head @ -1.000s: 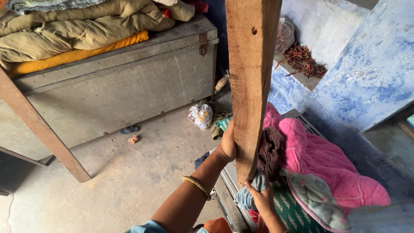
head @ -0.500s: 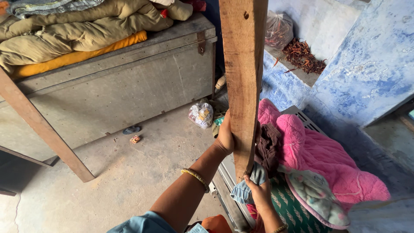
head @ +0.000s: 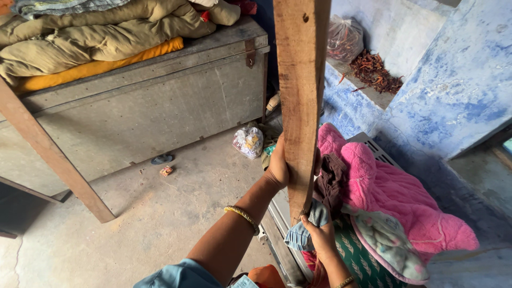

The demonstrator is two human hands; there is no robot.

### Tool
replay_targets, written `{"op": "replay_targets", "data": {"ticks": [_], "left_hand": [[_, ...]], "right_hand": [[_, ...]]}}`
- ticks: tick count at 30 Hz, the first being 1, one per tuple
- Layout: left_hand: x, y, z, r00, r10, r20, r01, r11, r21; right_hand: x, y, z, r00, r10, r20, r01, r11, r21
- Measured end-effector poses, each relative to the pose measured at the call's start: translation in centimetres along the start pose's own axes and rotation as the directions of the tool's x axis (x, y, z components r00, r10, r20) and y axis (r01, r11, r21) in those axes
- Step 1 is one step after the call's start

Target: The person wipes a long wooden plank with a cloth, holding it vertically and horizontally while cleaning both sides. The person moves the plank around the room to reach different sections and continues wiping until the end of the clip.

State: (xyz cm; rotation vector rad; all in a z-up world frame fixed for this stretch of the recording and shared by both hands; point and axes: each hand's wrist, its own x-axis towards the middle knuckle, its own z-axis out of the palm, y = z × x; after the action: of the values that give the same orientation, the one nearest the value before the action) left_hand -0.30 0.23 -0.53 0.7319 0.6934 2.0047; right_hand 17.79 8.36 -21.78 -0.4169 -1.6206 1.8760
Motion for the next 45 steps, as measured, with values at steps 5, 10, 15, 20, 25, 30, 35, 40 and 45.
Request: {"op": "replay_targets", "data": {"ticks": [5,10,15,20,25,30,35,40,45], "left_hand": [[1.1,-0.6,-1.1,0.964,0.027,-0.266,-0.054,0.994,-0.091],[0.4,-0.9,-1.6,0.919,0.162,-0.359,-0.205,0.975,-0.084],[-0.6,-0.7,-1.2,0.899,0.261,-0.352,-0.276,0.961,0.008],[-1.7,-0.8,0.0,0.818,0.289,-0.497,-0.301,0.952,0.059],[-2.6,-0.6,0.2,0.819,0.278,-0.501,-0.313,0.949,0.014],[-2.7,0.4,0.0,0.869,0.319,-0.379,-0.317,0.946,0.068],[-2.6,0.3,0.0,0.840,0.299,-0.452,-0.301,0.951,0.071],[-2.0,-0.4,0.2,0.753,0.406,-0.518,-0.383,0.910,0.156],[-2.1,-0.8,0.2,0.810,0.295,-0.507,-0.294,0.952,0.084]], "right_hand": [[-0.7,-1.4,0.1,0.979,0.071,-0.193,-0.074,0.997,-0.012],[-1.8,-5.3,2.8,0.876,0.179,-0.447,-0.221,0.974,-0.043],[-2.5,-11.2,7.6,0.973,-0.080,-0.215,-0.021,0.902,-0.430],[-3.5,-11.4,10.1,0.871,-0.492,-0.024,0.356,0.663,-0.659],[-6.1,-5.9,8.1,0.973,-0.229,-0.044,0.085,0.522,-0.849],[-5.6,-4.6,6.2,0.944,0.264,-0.199,-0.324,0.625,-0.710],[-4.3,-8.6,8.5,0.979,0.131,-0.157,-0.199,0.788,-0.582],[-5.6,-10.7,10.5,0.894,-0.433,0.111,0.350,0.523,-0.778],[-5.6,-11.3,11.5,0.987,-0.092,-0.130,-0.028,0.702,-0.711]]}}
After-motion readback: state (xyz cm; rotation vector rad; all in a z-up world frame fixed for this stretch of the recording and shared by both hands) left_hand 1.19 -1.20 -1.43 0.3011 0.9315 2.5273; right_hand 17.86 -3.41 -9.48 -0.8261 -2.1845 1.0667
